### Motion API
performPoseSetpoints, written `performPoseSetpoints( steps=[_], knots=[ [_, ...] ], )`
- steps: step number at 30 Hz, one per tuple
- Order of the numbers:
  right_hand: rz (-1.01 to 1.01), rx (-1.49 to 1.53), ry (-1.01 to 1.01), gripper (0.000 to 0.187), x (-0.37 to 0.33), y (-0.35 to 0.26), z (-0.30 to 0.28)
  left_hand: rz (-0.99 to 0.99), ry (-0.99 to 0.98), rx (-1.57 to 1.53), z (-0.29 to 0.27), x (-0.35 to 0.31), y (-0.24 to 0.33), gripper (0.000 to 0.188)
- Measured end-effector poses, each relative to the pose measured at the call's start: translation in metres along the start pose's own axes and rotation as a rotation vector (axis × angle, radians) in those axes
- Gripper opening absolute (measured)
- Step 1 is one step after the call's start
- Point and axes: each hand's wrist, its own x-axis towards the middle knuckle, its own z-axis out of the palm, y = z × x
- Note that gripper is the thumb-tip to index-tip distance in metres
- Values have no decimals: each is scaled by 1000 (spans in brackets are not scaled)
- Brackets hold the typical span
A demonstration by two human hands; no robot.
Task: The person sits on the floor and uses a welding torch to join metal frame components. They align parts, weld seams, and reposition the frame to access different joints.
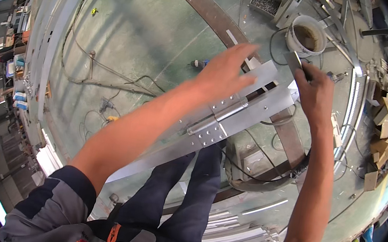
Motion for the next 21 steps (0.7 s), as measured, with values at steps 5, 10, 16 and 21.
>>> performPoseSetpoints(
  steps=[5,10,16,21],
  knots=[
    [-138,39,-108,23,13,11,23,71,-201,-11,11,88,-21,50],
    [-17,200,-218,26,10,23,19,-58,-461,78,21,110,-15,31],
    [227,436,-79,39,4,48,-1,-77,-502,-120,21,118,-37,25],
    [394,377,76,42,-57,67,-2,-26,-589,-153,13,128,-46,28]
  ],
)
